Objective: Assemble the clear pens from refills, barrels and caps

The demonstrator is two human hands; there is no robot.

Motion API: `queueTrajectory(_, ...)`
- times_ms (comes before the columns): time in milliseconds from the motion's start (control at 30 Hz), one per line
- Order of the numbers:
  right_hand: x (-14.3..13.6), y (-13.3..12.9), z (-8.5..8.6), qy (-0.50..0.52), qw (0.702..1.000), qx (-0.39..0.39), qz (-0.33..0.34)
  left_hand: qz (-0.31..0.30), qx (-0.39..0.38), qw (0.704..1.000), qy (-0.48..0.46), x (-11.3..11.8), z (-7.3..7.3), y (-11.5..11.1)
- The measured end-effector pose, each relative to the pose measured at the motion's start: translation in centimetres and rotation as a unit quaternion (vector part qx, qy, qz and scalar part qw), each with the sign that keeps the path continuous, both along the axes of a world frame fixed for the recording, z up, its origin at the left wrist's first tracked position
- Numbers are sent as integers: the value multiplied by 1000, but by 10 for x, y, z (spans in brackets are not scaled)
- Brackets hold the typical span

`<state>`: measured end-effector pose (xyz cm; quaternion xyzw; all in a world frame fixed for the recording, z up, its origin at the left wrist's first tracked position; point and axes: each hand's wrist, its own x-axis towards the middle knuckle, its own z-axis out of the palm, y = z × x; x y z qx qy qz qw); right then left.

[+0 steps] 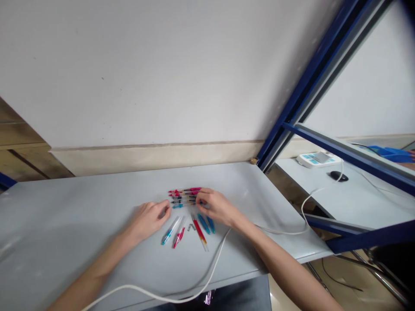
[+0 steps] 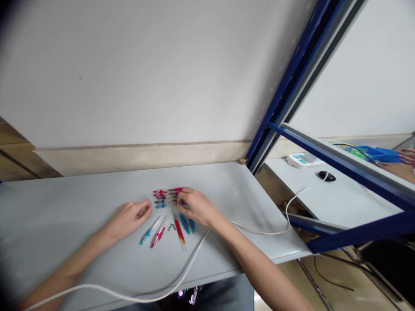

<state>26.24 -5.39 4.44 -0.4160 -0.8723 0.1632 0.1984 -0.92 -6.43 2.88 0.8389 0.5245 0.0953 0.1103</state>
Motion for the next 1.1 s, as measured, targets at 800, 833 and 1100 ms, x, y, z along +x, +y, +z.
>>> queueTrajectory(800, -29, -69, -12, -278, 958, 21, -72, -74, -4, 996, 47, 13, 1, -15)
queueTrajectory(833, -30, -69, -12, -282, 957, 24, -70, -78, -7, 996, 44, 14, 2, -16)
queueTrajectory(1100, -44, -65, -5, -342, 939, 36, 8, -75, -7, 996, 51, 15, 3, -17)
